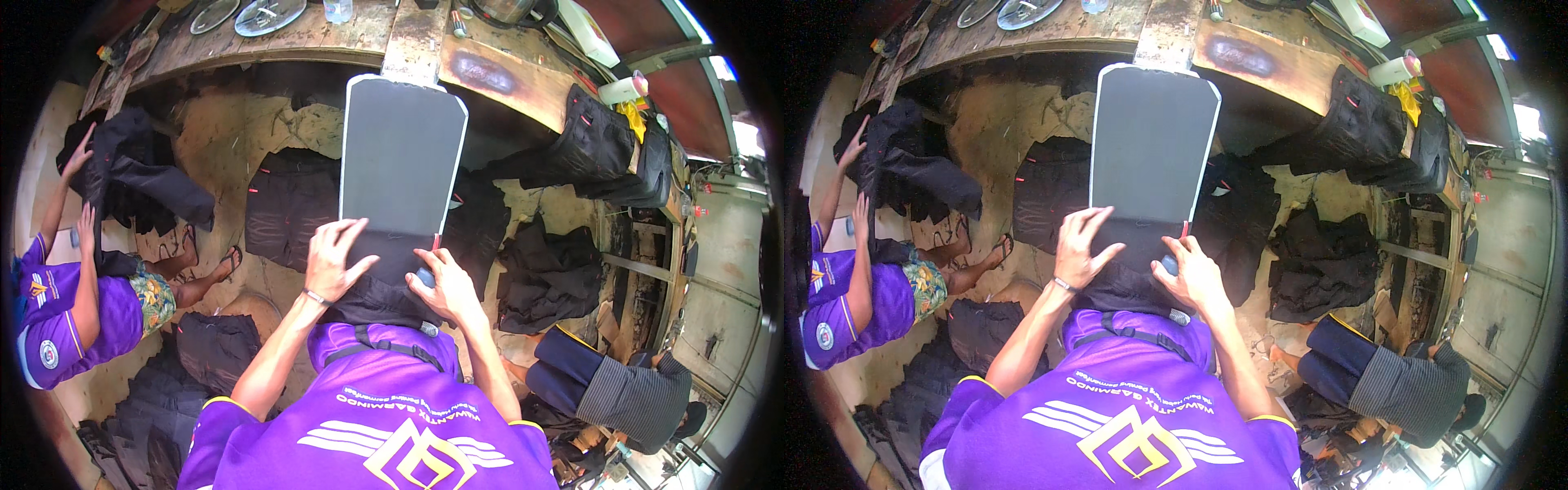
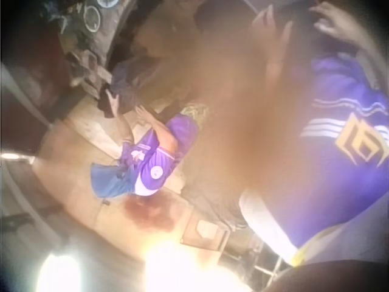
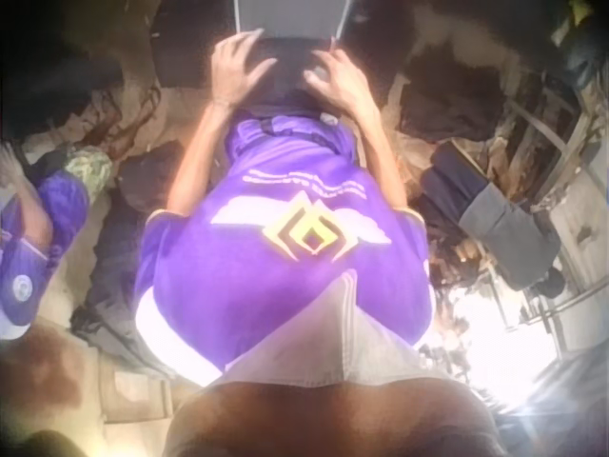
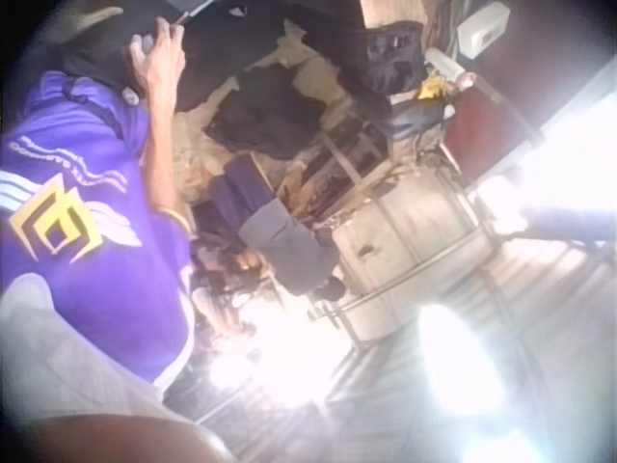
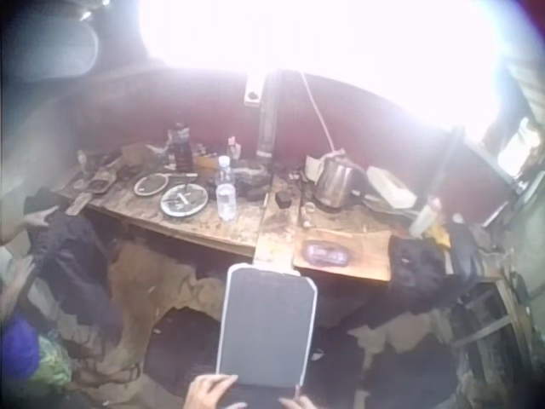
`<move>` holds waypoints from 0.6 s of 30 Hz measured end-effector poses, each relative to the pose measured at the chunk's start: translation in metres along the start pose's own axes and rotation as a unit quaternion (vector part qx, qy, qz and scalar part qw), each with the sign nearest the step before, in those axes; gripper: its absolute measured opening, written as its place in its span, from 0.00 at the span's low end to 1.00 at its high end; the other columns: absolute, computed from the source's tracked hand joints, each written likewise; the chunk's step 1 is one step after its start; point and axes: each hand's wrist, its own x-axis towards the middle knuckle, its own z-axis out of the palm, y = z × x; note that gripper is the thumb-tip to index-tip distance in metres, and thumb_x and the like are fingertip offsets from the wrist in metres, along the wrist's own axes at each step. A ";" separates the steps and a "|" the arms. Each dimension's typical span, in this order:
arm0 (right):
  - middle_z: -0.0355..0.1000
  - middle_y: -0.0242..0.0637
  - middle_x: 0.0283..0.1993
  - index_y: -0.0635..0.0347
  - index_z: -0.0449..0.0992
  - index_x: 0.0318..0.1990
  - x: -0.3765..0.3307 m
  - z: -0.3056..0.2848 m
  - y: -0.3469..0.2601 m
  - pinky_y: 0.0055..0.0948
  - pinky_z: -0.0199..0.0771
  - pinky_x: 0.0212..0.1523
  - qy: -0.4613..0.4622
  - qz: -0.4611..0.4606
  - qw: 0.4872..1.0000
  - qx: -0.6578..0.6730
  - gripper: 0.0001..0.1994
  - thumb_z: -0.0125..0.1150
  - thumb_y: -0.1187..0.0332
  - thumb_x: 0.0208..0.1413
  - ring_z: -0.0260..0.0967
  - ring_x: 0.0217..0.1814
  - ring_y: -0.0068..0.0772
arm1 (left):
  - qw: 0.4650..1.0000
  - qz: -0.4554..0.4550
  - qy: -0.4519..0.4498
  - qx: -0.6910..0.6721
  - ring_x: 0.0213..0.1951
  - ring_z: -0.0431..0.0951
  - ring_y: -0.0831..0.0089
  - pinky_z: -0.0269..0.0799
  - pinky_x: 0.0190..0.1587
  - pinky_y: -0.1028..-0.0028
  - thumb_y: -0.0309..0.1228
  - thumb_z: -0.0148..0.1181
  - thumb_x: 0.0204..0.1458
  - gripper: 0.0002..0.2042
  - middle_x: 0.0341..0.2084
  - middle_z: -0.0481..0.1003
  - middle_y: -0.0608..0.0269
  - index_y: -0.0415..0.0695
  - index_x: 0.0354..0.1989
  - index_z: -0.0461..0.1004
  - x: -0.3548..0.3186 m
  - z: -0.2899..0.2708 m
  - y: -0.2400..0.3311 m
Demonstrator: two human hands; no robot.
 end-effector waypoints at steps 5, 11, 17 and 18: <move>0.72 0.48 0.61 0.51 0.74 0.70 -0.006 0.014 -0.003 0.46 0.82 0.57 0.041 0.033 0.997 0.055 0.30 0.68 0.48 0.64 0.80 0.58 0.53 | 0.996 0.072 -0.040 0.040 0.50 0.76 0.63 0.68 0.53 0.60 0.41 0.74 0.56 0.13 0.45 0.81 0.68 0.50 0.44 0.86 0.038 0.030 -0.001; 0.71 0.50 0.65 0.52 0.74 0.70 -0.020 0.016 0.021 0.45 0.80 0.62 0.061 0.024 0.979 0.193 0.31 0.69 0.51 0.63 0.77 0.63 0.53 | 0.978 -0.094 0.113 -0.147 0.42 0.81 0.61 0.76 0.46 0.64 0.30 0.65 0.65 0.06 0.36 0.81 0.57 0.41 0.40 0.83 0.045 0.024 -0.037; 0.71 0.53 0.70 0.56 0.74 0.71 -0.036 0.020 0.063 0.44 0.74 0.70 0.005 0.180 0.942 0.282 0.32 0.72 0.53 0.63 0.72 0.72 0.51 | 0.968 -0.189 0.155 -0.057 0.53 0.80 0.60 0.74 0.59 0.61 0.33 0.63 0.67 0.10 0.49 0.80 0.55 0.44 0.51 0.84 -0.003 -0.016 -0.056; 0.71 0.53 0.72 0.56 0.74 0.71 -0.037 0.020 0.070 0.44 0.73 0.71 -0.032 0.228 0.925 0.301 0.32 0.72 0.53 0.64 0.71 0.74 0.51 | 0.986 -0.119 0.113 0.039 0.56 0.79 0.59 0.72 0.63 0.60 0.35 0.65 0.66 0.11 0.50 0.80 0.57 0.46 0.52 0.84 -0.007 -0.022 -0.054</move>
